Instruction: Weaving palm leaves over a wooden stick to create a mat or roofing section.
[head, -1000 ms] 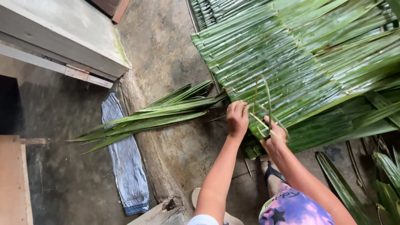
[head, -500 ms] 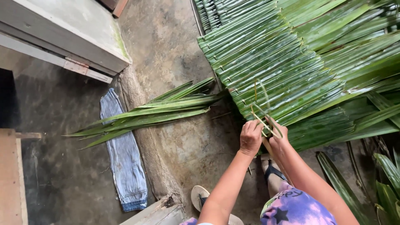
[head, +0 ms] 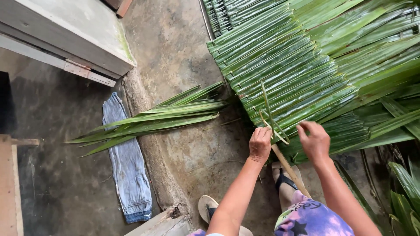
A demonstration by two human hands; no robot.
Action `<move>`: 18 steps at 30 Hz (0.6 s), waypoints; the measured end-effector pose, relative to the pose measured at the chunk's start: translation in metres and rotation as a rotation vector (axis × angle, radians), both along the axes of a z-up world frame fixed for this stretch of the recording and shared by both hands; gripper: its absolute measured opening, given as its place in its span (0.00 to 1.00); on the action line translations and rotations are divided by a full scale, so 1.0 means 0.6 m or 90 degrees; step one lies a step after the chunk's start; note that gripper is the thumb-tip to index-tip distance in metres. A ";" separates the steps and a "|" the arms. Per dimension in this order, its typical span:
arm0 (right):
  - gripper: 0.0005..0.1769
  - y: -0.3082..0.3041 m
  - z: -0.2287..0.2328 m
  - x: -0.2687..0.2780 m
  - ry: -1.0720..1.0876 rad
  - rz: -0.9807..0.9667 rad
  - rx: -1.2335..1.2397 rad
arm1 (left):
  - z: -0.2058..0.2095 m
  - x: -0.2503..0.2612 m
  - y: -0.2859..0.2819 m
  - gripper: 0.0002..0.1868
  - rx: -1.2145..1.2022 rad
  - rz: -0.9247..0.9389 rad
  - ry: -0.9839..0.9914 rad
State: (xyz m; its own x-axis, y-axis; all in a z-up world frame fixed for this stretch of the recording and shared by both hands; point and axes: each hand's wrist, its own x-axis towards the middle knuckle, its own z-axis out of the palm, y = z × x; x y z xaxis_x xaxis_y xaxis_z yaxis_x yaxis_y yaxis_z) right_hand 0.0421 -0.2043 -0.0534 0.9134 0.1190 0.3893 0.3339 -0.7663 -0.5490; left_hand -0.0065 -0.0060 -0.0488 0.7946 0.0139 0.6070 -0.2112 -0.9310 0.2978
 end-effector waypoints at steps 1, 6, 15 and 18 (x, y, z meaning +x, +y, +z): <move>0.06 0.026 0.009 0.017 -0.001 -0.002 0.000 | 0.001 -0.001 0.001 0.03 0.000 -0.002 -0.001; 0.30 0.126 -0.029 0.090 -0.203 0.136 -0.213 | 0.002 -0.002 0.005 0.02 -0.009 -0.023 0.009; 0.38 0.117 -0.107 0.089 -0.001 0.239 -0.208 | -0.008 0.010 0.004 0.05 0.030 -0.017 -0.021; 0.39 0.115 -0.083 0.079 0.017 0.257 -0.227 | -0.024 -0.001 -0.004 0.08 0.025 -0.023 -0.025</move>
